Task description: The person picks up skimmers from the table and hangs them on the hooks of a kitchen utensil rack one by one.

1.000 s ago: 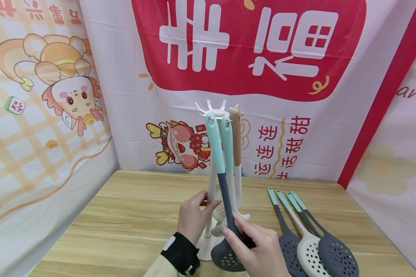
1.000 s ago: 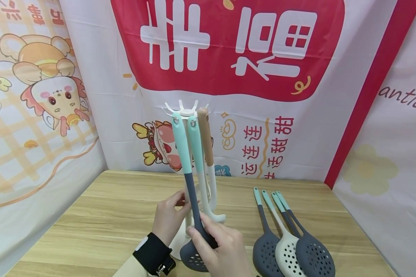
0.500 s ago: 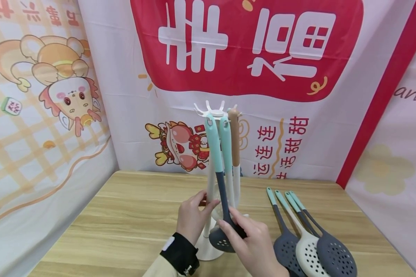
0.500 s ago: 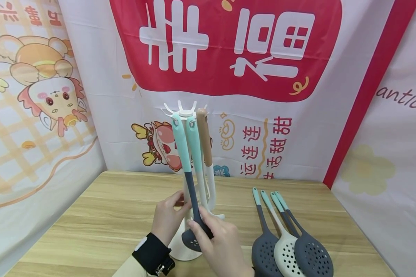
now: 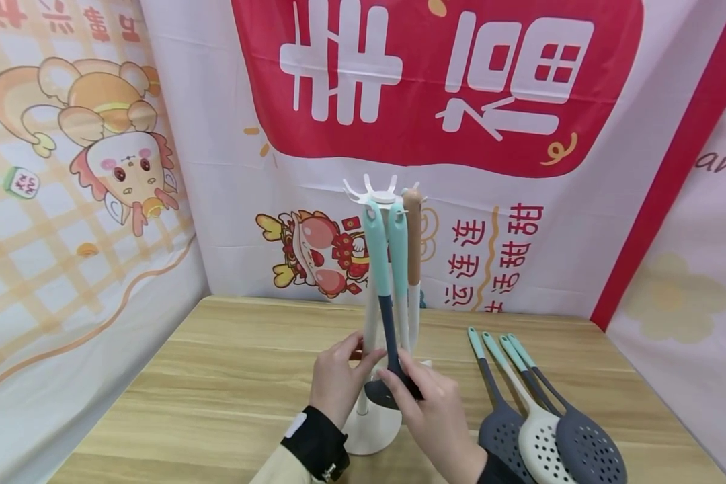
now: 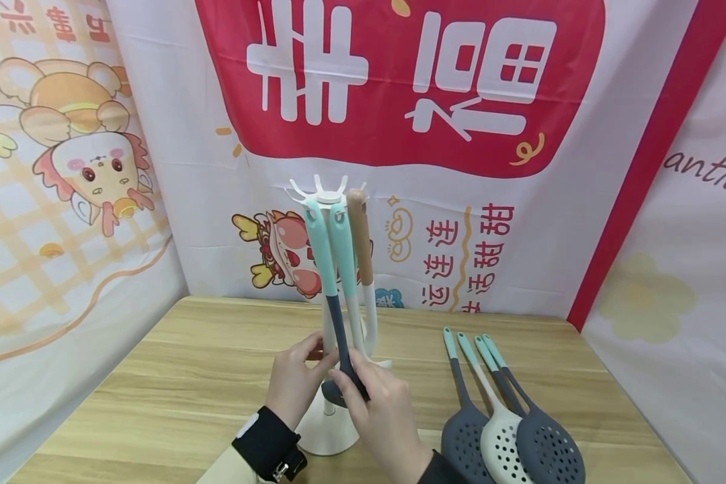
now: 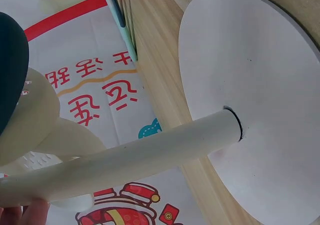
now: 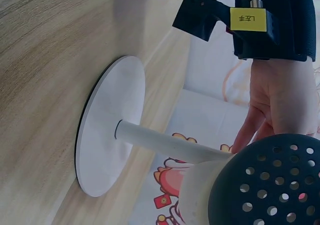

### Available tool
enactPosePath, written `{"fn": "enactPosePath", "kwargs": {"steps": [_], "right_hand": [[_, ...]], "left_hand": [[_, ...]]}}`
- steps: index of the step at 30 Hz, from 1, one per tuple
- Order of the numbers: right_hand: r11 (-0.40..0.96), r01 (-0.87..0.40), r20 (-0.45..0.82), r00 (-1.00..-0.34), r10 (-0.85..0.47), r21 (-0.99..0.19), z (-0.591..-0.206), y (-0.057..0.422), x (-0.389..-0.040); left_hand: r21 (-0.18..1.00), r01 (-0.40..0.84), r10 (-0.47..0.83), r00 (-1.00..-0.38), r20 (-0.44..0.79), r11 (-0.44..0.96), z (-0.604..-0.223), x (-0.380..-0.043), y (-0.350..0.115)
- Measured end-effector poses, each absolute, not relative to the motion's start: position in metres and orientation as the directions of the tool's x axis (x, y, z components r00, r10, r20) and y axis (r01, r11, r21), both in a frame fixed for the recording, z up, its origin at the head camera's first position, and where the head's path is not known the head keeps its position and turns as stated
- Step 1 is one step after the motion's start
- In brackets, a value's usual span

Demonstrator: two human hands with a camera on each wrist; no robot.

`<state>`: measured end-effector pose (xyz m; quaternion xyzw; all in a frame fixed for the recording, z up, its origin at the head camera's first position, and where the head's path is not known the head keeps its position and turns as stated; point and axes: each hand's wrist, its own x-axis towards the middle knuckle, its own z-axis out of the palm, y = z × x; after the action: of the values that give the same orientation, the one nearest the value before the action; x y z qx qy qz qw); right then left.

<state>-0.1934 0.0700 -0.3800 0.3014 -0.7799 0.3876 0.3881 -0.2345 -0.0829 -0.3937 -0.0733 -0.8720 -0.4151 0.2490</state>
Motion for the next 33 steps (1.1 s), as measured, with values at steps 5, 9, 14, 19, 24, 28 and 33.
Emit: {"fn": "enactPosePath", "kwargs": {"steps": [5, 9, 14, 19, 24, 28, 33], "right_hand": [[0.520, -0.774, 0.844, -0.509, -0.169, -0.362, -0.382, 0.069, -0.196], [0.514, -0.769, 0.836, -0.524, -0.167, -0.380, -0.383, 0.068, -0.197], [0.485, -0.765, 0.817, -0.554, -0.160, -0.424, -0.386, 0.069, -0.194], [0.452, -0.785, 0.834, -0.533, -0.144, -0.424, -0.393, 0.074, -0.194], [0.415, -0.793, 0.839, -0.532, -0.116, -0.446, -0.397, 0.085, -0.196], [0.420, -0.785, 0.841, -0.534, -0.084, -0.456, -0.396, 0.095, -0.201], [0.531, -0.731, 0.853, -0.521, -0.029, -0.428, -0.396, 0.110, -0.214]], "left_hand": [[0.698, 0.317, -0.087, -0.875, 0.477, 0.642, -0.393, -0.235, -0.083], [0.707, 0.303, -0.096, -0.881, 0.464, 0.639, -0.393, -0.234, -0.083], [0.707, 0.302, -0.096, -0.881, 0.463, 0.639, -0.394, -0.234, -0.083], [0.715, 0.306, -0.101, -0.879, 0.465, 0.628, -0.394, -0.233, -0.084], [0.712, 0.317, -0.100, -0.874, 0.476, 0.627, -0.394, -0.234, -0.083], [0.719, 0.311, -0.096, -0.880, 0.465, 0.622, -0.394, -0.234, -0.083], [0.725, 0.314, -0.081, -0.888, 0.453, 0.613, -0.393, -0.234, -0.083]]}}
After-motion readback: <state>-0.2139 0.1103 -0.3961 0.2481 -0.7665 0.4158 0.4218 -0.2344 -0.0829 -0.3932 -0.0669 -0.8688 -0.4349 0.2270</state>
